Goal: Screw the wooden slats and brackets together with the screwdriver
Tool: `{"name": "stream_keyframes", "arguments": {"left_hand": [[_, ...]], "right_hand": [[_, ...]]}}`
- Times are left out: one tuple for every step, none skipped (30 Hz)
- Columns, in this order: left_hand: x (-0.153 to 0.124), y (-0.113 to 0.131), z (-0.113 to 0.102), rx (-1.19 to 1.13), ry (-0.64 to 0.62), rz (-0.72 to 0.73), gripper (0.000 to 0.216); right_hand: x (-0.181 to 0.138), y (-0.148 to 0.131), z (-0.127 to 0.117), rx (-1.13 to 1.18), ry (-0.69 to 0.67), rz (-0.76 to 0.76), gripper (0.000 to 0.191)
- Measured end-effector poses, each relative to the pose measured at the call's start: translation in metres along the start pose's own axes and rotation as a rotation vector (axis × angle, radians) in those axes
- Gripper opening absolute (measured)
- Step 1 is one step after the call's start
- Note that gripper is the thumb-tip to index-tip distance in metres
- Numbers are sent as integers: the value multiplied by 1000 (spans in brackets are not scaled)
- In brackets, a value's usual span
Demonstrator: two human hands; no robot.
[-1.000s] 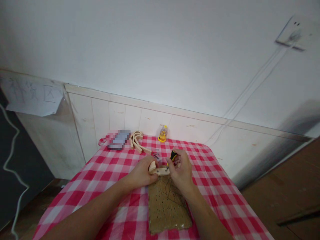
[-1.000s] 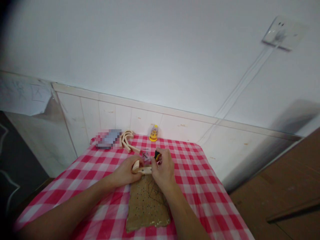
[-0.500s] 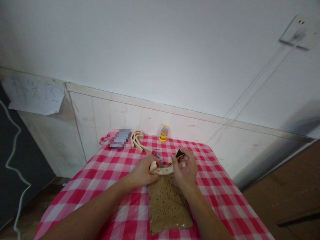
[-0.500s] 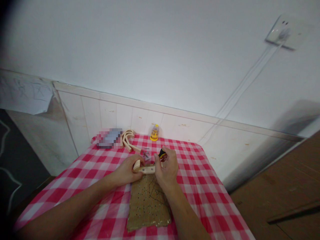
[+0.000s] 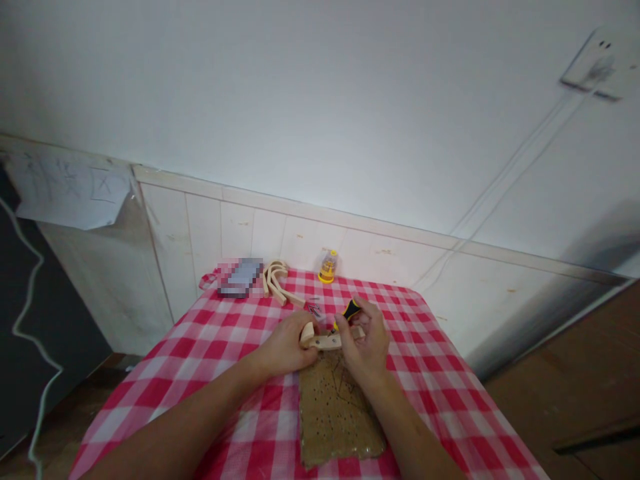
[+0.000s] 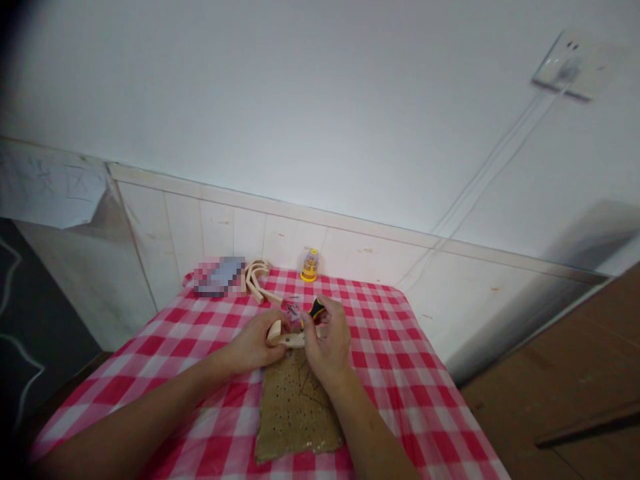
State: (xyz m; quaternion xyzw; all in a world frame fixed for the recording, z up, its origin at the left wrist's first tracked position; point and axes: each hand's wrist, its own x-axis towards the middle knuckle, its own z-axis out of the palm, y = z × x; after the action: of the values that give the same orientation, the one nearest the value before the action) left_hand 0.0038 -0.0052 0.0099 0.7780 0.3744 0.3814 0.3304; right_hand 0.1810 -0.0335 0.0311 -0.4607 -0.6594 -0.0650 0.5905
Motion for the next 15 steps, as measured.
{"name": "stream_keyframes", "arguments": {"left_hand": [[0,-1,0,-6,1,3,27],[0,-1,0,-11,1,4,28],[1,-2,1,-15,-1,4,28],[1,-2,1,-19,-2,6,28],[1,-2,1,-20,-2,9,28],[1,-2,1,-21,1,12,28],[1,-2,1,-23,3,14,28],[1,-2,1,-25,5,15,29],[1,-1,1,-27,6,14,29],[1,-1,1,-27,7,12,28],[1,-1,1,-25,5,8,28],[1,-1,1,-22,2,5,28],[1,-1,1,-17,0,3,28],[1,0,1,-11,-3,1,29],[1,0,1,-7,-7,-2,29]], "right_hand": [[-2,0,2,19,-19,1,37],[-4,-1,3,32,-37,-1,38],[-6,-2,5,39,-58,-5,39],[-7,-2,6,39,-75,-7,39],[-8,-3,6,35,-88,-7,40],[-8,-4,7,33,-95,-4,40],[-8,-4,7,33,-97,1,40],[-7,-4,7,35,-96,4,40],[-7,-4,7,38,-97,5,39],[-6,-4,7,43,-102,3,39],[-6,-4,7,51,-116,1,39],[-6,-3,7,62,-134,1,39],[-6,-2,7,76,-155,6,39],[-6,-1,7,92,-176,17,39],[-6,0,8,110,-192,35,40]]}}
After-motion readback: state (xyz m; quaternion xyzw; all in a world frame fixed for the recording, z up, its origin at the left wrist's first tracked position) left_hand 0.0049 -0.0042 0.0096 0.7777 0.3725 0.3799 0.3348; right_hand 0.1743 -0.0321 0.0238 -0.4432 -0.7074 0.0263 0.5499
